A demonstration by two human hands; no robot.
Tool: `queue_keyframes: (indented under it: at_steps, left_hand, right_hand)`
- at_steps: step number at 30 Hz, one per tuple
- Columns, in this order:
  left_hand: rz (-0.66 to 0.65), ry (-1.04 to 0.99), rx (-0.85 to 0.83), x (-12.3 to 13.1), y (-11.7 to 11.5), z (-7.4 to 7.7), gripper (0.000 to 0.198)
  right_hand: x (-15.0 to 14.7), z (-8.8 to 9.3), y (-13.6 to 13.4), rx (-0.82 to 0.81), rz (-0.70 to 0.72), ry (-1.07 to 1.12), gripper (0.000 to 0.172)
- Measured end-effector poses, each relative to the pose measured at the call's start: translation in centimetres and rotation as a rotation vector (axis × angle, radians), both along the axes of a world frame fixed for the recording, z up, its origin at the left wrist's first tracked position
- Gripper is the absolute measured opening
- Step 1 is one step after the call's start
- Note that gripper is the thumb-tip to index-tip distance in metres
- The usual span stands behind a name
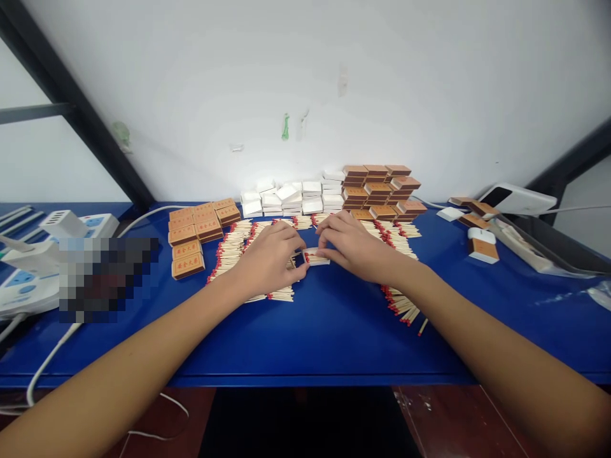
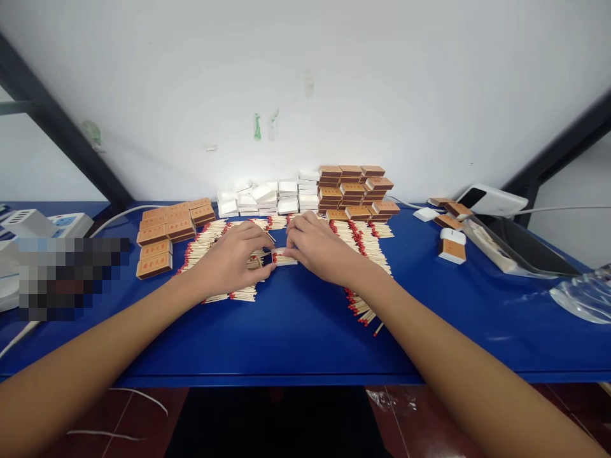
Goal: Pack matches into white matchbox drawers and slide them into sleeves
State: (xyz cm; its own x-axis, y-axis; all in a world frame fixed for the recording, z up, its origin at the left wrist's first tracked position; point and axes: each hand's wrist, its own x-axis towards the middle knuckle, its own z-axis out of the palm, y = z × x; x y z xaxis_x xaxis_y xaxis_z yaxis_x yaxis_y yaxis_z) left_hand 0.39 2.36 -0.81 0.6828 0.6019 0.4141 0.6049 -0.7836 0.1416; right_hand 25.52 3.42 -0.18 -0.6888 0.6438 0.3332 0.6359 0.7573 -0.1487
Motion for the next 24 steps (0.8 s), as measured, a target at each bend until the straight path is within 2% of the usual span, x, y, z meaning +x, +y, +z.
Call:
queue_keyframes:
  at_steps: [4,11,18,21,24]
  left_hand:
    - [0.004,-0.001,0.006,-0.1,0.0,0.0,0.021]
    - [0.006,0.009,-0.017,-0.1,0.0,0.1,0.019]
    - [0.001,-0.004,-0.017,-0.1,0.0,0.1,0.018]
    - [0.010,0.000,-0.018,-0.2,0.0,0.0,0.019]
    - [0.000,0.004,-0.016,-0.2,0.1,0.0,0.019]
  right_hand:
    - [-0.3,-0.1,-0.2,-0.017,0.005,0.053,0.019]
    - [1.4,0.6,-0.2,-0.152,-0.009,0.076,0.015]
    - [0.4,0.2,-0.2,-0.160,0.020,0.099,0.017]
    - [1.4,0.6,0.6,-0.104,-0.042,0.095,0.021]
    - [3.7,1.1,1.9,-0.027,-0.158,0.059,0.022]
